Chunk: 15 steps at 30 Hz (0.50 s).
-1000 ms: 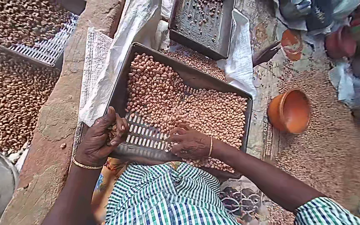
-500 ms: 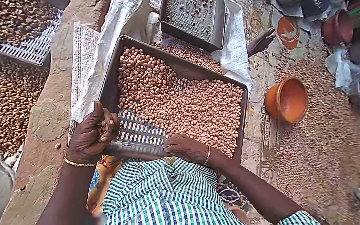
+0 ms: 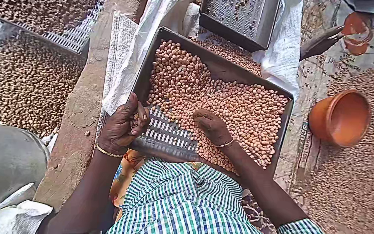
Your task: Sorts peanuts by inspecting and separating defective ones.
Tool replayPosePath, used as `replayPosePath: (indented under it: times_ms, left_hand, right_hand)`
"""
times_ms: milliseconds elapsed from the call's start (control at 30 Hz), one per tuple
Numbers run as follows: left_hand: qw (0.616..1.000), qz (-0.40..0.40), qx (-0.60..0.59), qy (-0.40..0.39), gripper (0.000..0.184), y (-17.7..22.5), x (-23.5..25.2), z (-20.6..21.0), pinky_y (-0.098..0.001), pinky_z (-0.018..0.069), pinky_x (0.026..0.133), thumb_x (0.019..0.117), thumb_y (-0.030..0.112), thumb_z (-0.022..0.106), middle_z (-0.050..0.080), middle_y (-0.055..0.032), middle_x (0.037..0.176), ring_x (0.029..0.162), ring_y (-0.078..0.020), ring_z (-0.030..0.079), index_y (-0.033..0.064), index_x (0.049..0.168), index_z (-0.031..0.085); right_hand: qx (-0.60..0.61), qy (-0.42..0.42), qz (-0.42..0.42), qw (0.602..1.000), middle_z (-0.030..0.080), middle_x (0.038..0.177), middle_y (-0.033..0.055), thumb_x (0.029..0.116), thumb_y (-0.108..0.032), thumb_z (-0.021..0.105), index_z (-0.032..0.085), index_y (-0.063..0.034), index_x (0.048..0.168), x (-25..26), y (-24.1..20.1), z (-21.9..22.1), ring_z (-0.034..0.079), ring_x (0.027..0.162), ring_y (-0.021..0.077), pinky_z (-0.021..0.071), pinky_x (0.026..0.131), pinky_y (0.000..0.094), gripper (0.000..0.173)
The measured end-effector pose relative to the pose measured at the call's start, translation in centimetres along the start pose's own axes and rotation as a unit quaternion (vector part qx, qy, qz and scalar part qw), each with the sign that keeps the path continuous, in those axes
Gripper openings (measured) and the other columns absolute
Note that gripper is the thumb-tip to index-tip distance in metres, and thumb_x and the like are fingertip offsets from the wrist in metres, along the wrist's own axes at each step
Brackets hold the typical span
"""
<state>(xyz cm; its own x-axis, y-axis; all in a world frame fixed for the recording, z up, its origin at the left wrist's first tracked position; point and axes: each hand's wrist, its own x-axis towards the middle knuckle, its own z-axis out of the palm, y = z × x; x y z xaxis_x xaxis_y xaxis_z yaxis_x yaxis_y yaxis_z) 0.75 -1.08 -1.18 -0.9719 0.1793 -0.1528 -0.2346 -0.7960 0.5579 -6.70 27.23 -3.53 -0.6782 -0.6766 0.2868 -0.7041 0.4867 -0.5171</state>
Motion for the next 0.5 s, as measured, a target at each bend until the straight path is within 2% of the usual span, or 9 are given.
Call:
replayPosePath:
  times_ms: [67, 167, 200, 233, 267, 300, 400, 433, 500]
  left_hand:
    - [1.000, 0.000, -0.009, -0.008, 0.054, -0.1, 0.1, 0.1, -0.0108, 0.0417, 0.041, 0.1102, 0.040, 0.039, 0.059, 0.0059, 0.061, 0.044, 0.0017, 0.051, 0.0123, 0.073, 0.067]
    - [1.000, -0.002, -0.017, -0.013, 0.052, 0.0, 0.1, 0.1, -0.0107, 0.0423, 0.041, 0.1095, 0.039, 0.042, 0.059, 0.0047, 0.061, 0.044, 0.0016, 0.051, 0.0107, 0.073, 0.066]
    - [1.000, -0.009, -0.013, -0.015, 0.053, 0.1, 0.1, 0.1, -0.0105, 0.0423, 0.041, 0.1097, 0.039, 0.041, 0.060, 0.0043, 0.061, 0.044, 0.0018, 0.051, 0.0104, 0.074, 0.066]
    - [1.000, -0.019, -0.004, -0.019, 0.054, 0.1, 0.1, 0.1, -0.0103, 0.0424, 0.041, 0.1100, 0.040, 0.040, 0.061, 0.0040, 0.062, 0.044, 0.0021, 0.052, 0.0100, 0.074, 0.067]
    - [0.999, -0.035, 0.011, -0.016, 0.057, 0.1, 0.2, 0.3, -0.0100, 0.0426, 0.041, 0.1104, 0.041, 0.037, 0.061, 0.0034, 0.063, 0.045, 0.0022, 0.052, 0.0089, 0.075, 0.068]
    - [0.997, -0.065, 0.037, -0.006, 0.060, -0.1, 0.1, 0.7, -0.0097, 0.0422, 0.041, 0.1106, 0.043, 0.035, 0.062, 0.0031, 0.062, 0.045, 0.0026, 0.052, 0.0073, 0.077, 0.070]
    - [0.982, -0.160, 0.095, -0.027, 0.070, -0.1, 0.6, 1.7, -0.0088, 0.0439, 0.044, 0.1098, 0.050, 0.022, 0.065, 0.0032, 0.062, 0.046, 0.0036, 0.055, 0.0067, 0.088, 0.073]
    - [0.983, -0.159, 0.079, -0.041, 0.070, -0.1, 0.7, 1.4, -0.0090, 0.0443, 0.044, 0.1091, 0.052, 0.024, 0.065, 0.0028, 0.062, 0.047, 0.0032, 0.055, 0.0062, 0.089, 0.073]
    - [0.993, -0.115, 0.029, -0.025, 0.063, 0.3, 0.5, 0.7, -0.0096, 0.0443, 0.043, 0.1097, 0.048, 0.031, 0.062, 0.0028, 0.062, 0.045, 0.0023, 0.054, 0.0071, 0.082, 0.070]
  right_hand:
    - [0.027, 0.021, 0.045, 0.998, 0.073, 0.107, 0.0256, 0.0893, 0.006, 0.063, 0.074, 0.0107, 0.092, 0.3, -0.2, -0.9, 0.072, 0.105, 0.0369, 0.0554, 0.095, 0.0385, 0.012]
    - [0.143, 0.074, 0.128, 0.979, 0.072, 0.114, 0.0205, 0.0948, -0.001, 0.061, 0.071, 0.0100, 0.098, 0.7, -0.7, -2.4, 0.067, 0.115, 0.0182, 0.0495, 0.102, 0.0252, 0.015]
    - [0.190, 0.091, 0.152, 0.966, 0.072, 0.115, 0.0170, 0.0951, 0.000, 0.061, 0.070, 0.0094, 0.098, 0.8, -1.4, -2.5, 0.066, 0.115, 0.0133, 0.0502, 0.101, 0.0232, 0.014]
    - [0.237, 0.110, 0.179, 0.949, 0.071, 0.113, 0.0086, 0.0959, 0.000, 0.060, 0.069, 0.0052, 0.098, 1.2, -2.5, -2.6, 0.066, 0.112, 0.0057, 0.0528, 0.098, 0.0197, 0.010]
    - [0.271, 0.126, 0.184, 0.936, 0.071, 0.111, 0.0033, 0.0963, 0.000, 0.060, 0.067, 0.0015, 0.098, 2.3, -3.9, -2.7, 0.067, 0.108, 0.0027, 0.0549, 0.095, 0.0189, 0.007]
    - [0.282, 0.134, 0.157, 0.937, 0.072, 0.111, 0.0049, 0.0962, 0.001, 0.061, 0.068, 0.0030, 0.098, 3.4, -5.5, -2.5, 0.067, 0.109, 0.0046, 0.0551, 0.095, 0.0200, 0.007]
    - [0.213, 0.113, 0.047, 0.969, 0.074, 0.112, 0.0223, 0.0927, 0.002, 0.064, 0.074, 0.0113, 0.101, 6.0, -8.8, -1.4, 0.071, 0.112, 0.0246, 0.0522, 0.100, 0.0282, 0.016]
    - [0.189, 0.122, 0.029, 0.974, 0.074, 0.113, 0.0243, 0.0932, 0.002, 0.063, 0.074, 0.0122, 0.103, 6.3, -8.5, -1.0, 0.071, 0.113, 0.0271, 0.0519, 0.102, 0.0287, 0.018]
    - [0.121, 0.172, 0.018, 0.977, 0.073, 0.113, 0.0248, 0.0974, 0.000, 0.059, 0.073, 0.0133, 0.103, 5.7, -6.3, -0.6, 0.069, 0.115, 0.0256, 0.0494, 0.104, 0.0263, 0.019]
